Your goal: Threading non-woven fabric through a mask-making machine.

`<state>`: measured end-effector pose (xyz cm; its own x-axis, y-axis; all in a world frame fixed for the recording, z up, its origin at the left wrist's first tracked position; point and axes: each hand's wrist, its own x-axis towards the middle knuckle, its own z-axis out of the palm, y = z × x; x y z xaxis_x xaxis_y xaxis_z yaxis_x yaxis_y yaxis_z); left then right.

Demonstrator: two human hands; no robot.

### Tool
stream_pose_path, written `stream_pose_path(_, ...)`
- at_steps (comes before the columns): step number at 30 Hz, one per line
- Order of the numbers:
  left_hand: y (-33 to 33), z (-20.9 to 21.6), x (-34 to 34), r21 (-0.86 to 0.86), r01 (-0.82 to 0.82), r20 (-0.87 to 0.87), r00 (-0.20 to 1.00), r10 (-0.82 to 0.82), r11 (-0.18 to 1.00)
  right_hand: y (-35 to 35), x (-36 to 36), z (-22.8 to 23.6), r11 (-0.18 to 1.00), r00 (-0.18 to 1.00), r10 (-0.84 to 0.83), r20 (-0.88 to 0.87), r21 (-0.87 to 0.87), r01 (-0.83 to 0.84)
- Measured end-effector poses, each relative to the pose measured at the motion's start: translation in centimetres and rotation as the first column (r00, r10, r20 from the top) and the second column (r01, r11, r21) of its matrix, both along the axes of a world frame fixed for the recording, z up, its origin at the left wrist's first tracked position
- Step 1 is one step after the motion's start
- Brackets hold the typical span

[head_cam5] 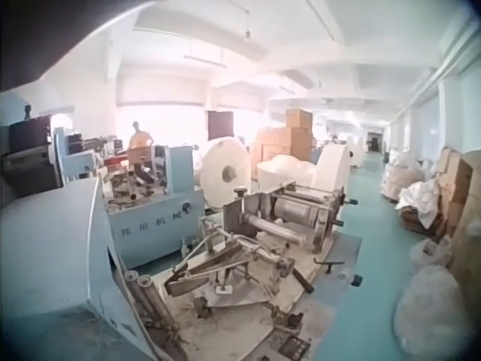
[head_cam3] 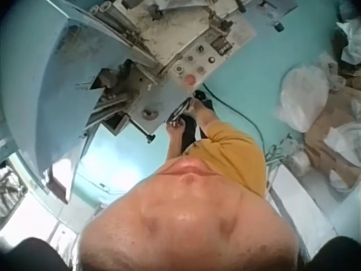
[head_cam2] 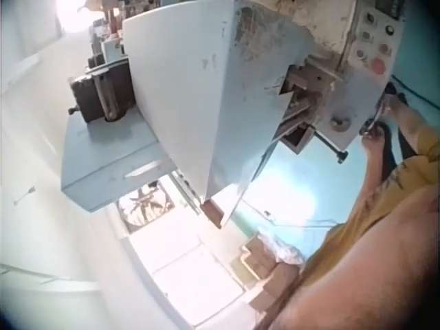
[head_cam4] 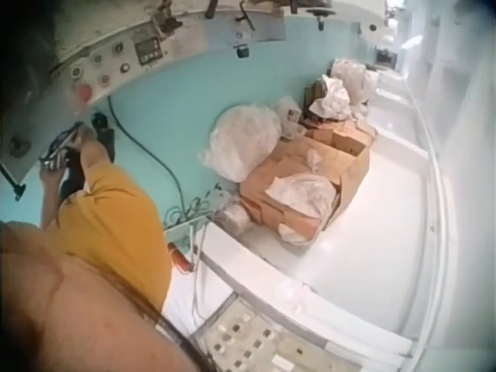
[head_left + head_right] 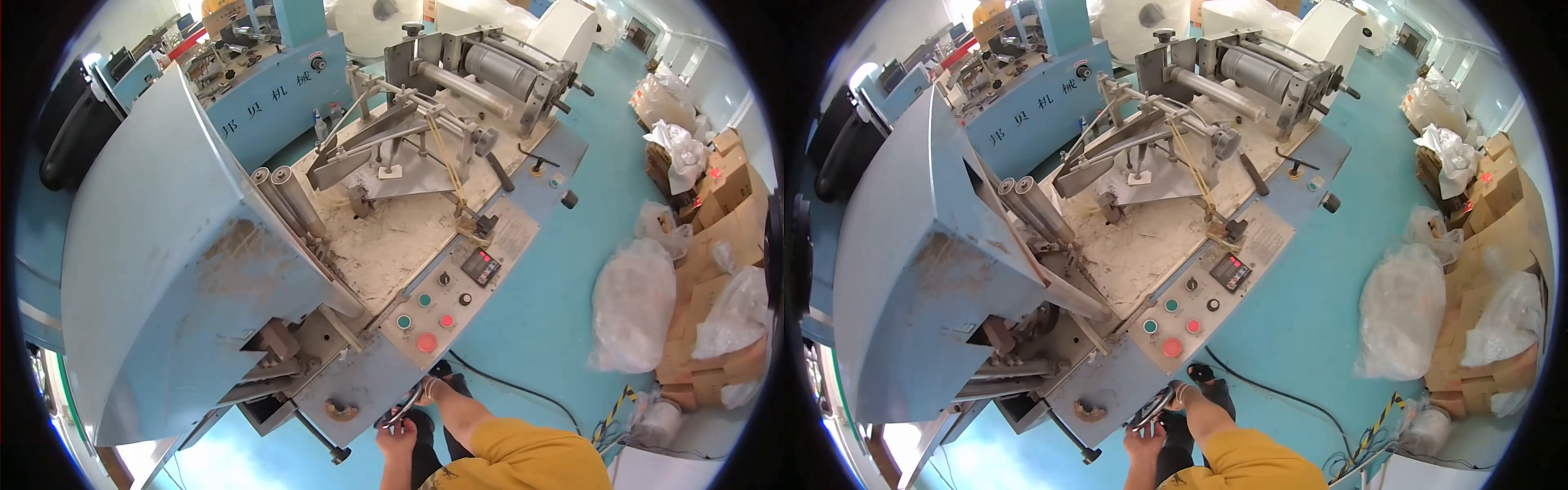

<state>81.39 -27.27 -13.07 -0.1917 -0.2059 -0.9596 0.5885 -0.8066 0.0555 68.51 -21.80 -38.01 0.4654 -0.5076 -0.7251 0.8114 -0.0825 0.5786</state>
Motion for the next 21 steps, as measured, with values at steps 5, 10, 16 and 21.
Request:
stream_pose_path(5,-4.4,-7.9,8.2,0.398,-0.011,-0.055,0.998,0.035,0.917,-2.2,2.4,16.6,0.997,0.938,0.066,-0.342,0.066,-0.046)
stream_pose_path(10,-6.4,-13.5,5.9,0.365,0.318,-0.250,0.939,-0.237,0.875,-5.8,5.6,21.3,0.913,0.781,0.153,-0.605,0.390,0.123)
stream_pose_path(16,-5.6,-10.7,4.6,0.335,0.317,-0.226,0.941,-0.251,0.887,-5.5,5.4,20.1,0.580,0.224,0.799,-0.558,0.813,-0.044)
stream_pose_path(21,-4.7,-15.6,7.1,0.224,0.102,-0.018,0.995,-0.101,0.969,-4.2,4.6,13.0,0.643,0.255,0.760,-0.598,0.747,-0.168)
